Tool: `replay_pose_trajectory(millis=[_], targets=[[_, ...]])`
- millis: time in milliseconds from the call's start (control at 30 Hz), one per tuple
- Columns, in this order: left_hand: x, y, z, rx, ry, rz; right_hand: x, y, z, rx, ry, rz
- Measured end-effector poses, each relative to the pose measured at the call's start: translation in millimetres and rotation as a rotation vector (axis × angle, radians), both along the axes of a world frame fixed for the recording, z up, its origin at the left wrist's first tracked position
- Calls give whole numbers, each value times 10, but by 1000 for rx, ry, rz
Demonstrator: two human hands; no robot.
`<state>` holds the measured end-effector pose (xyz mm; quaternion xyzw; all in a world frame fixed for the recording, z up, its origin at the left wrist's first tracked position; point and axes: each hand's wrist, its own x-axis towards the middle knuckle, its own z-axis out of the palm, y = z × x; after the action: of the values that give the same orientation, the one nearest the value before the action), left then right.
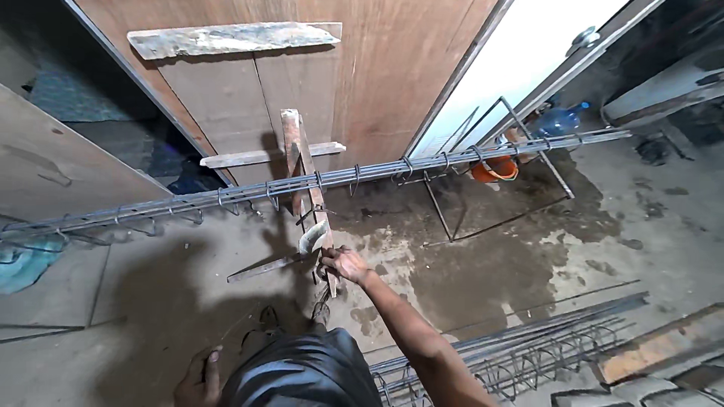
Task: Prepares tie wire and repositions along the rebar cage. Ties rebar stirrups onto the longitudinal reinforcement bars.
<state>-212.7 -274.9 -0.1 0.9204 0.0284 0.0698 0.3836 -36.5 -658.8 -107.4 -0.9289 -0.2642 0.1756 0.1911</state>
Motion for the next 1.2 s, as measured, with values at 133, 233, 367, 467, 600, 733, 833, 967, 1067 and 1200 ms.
replay_pose_trajectory(millis=[133, 233, 367, 467, 600, 733, 833, 967, 1067, 1200], targets=[[64, -69, 1, 8, -3, 12, -57, 88, -110, 4, -134, -4], [117, -133, 4, 16, -21, 0, -84, 204, -145, -42, -216, 68], [197, -212, 28, 59, -31, -32, -4, 282, -206, -117, 10, 122], [245, -220, 37, 99, -2, -55, 124, 325, -138, -178, 118, 66], [220, -213, -7, 66, -6, -42, 50, 330, -108, -110, -11, -2], [125, -222, -39, 22, 6, -44, -24, 292, -61, -86, 9, -225], [86, -219, -57, -10, 15, -42, -15, 227, 21, 19, -226, -339], [34, -210, -95, -37, 42, -40, -17, 209, -11, 85, -80, -312], [36, -234, -110, -31, 93, -46, 81, 159, 45, 120, 120, -275], [59, -240, -115, -14, 67, -44, -30, 216, 19, 79, 159, -214]])
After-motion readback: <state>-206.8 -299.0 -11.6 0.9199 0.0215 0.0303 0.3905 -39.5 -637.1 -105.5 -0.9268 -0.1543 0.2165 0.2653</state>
